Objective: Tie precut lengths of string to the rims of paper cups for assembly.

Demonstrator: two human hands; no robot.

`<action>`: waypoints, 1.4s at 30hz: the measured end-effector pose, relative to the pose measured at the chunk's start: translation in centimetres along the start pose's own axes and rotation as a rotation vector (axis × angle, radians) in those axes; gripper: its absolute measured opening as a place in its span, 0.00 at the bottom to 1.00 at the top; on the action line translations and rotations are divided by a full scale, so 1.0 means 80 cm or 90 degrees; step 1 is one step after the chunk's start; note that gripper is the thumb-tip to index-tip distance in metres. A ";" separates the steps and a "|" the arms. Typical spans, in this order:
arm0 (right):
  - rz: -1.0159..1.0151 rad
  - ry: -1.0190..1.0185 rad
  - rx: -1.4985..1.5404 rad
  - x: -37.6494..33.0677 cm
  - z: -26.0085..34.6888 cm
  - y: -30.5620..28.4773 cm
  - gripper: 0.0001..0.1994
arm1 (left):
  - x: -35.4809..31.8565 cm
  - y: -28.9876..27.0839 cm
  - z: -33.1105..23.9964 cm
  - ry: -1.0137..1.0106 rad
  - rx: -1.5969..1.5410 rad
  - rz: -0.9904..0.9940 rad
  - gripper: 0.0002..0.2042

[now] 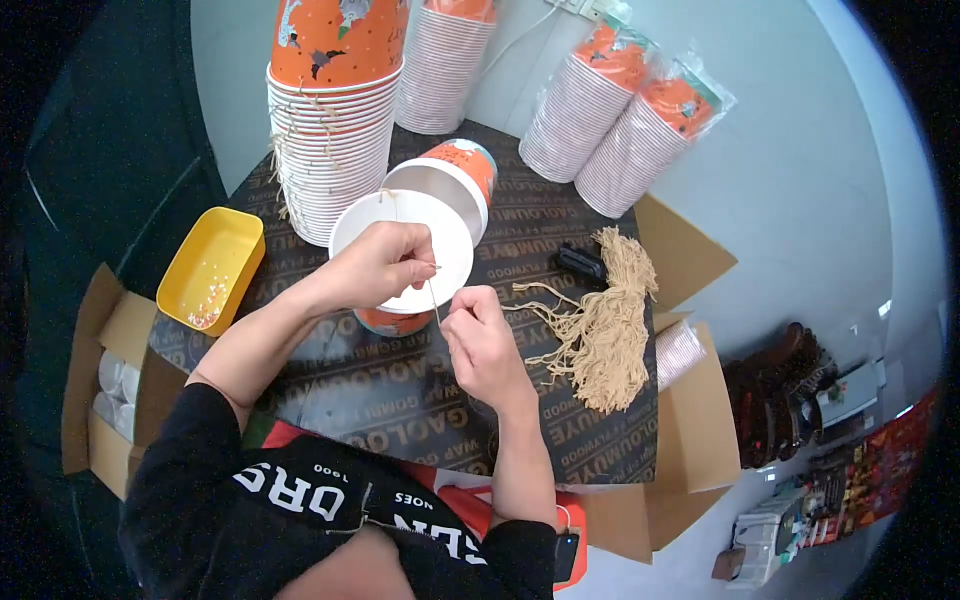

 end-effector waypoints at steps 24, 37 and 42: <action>-0.208 0.161 0.506 -0.015 -0.037 0.020 0.02 | -0.012 0.015 -0.015 0.060 0.008 0.061 0.06; -0.265 0.179 0.363 -0.022 -0.047 0.014 0.02 | -0.024 0.011 -0.041 0.133 0.156 0.085 0.04; -0.298 0.231 0.361 -0.026 -0.046 0.017 0.03 | -0.024 0.012 -0.041 0.141 0.152 0.085 0.04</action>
Point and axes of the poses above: each hand's wrist, its own x-axis towards the middle knuckle, its own y-axis out of the palm, z = x × y, the point moved 5 cm from there along x, towards the middle knuckle, and after that the axes turned 10 degrees about x, right-handed, at the moved point
